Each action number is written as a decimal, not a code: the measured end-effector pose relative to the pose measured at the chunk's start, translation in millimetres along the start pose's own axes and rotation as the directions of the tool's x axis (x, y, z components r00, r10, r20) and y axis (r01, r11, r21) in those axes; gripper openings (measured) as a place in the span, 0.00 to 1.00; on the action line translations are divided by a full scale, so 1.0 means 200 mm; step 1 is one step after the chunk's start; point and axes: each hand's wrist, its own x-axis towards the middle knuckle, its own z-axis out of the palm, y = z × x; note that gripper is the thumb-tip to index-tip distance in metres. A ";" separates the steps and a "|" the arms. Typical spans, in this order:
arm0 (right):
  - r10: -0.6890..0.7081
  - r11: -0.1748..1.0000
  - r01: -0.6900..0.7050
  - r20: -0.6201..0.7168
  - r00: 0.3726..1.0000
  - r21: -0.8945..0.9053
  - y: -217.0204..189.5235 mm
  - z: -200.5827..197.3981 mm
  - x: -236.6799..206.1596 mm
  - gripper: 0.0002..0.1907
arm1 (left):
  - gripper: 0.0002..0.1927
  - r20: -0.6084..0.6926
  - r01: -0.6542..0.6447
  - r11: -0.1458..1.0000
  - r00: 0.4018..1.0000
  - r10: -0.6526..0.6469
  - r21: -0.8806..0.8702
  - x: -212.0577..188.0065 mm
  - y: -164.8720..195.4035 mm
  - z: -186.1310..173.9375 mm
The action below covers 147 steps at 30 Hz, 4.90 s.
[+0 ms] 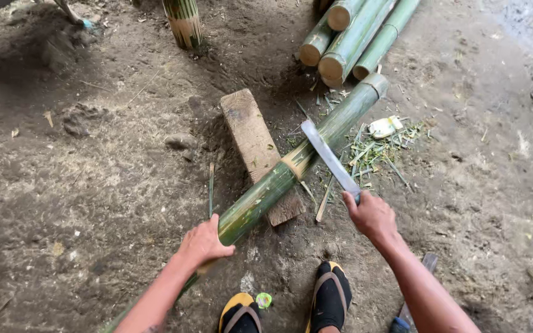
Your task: The person selects a bamboo pole and places it on a wooden block. Using a machete, they repeatedly shave the outer surface of the bamboo, rotating it to work on different sides. The process continues for the duration of the clip.
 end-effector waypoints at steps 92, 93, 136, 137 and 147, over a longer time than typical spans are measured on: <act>-0.073 0.997 0.078 0.146 0.987 -0.029 -0.02 0.16 -0.21 0.34 | 0.43 -0.099 -0.005 0.998 0.995 -0.001 -0.061 -0.12 0.25 0.04; -0.125 0.989 0.135 0.146 0.981 -0.064 -0.03 0.16 -0.20 0.34 | 0.43 -0.100 -0.001 0.998 0.995 -0.005 -0.069 -0.11 0.26 0.03; -0.392 0.903 0.420 0.229 0.891 -0.091 -0.06 0.12 -0.27 0.35 | 0.42 -0.114 -0.041 0.993 0.993 0.028 -0.114 -0.09 0.27 -0.04; -0.310 0.941 0.330 0.207 0.928 -0.072 -0.04 0.11 -0.25 0.34 | 0.41 -0.120 -0.032 0.993 0.993 0.018 -0.114 -0.10 0.28 -0.04; -0.373 0.927 0.375 0.046 0.927 -0.032 -0.02 0.11 -0.20 0.32 | 0.43 -0.118 -0.027 0.996 0.993 0.017 -0.085 -0.06 0.28 -0.03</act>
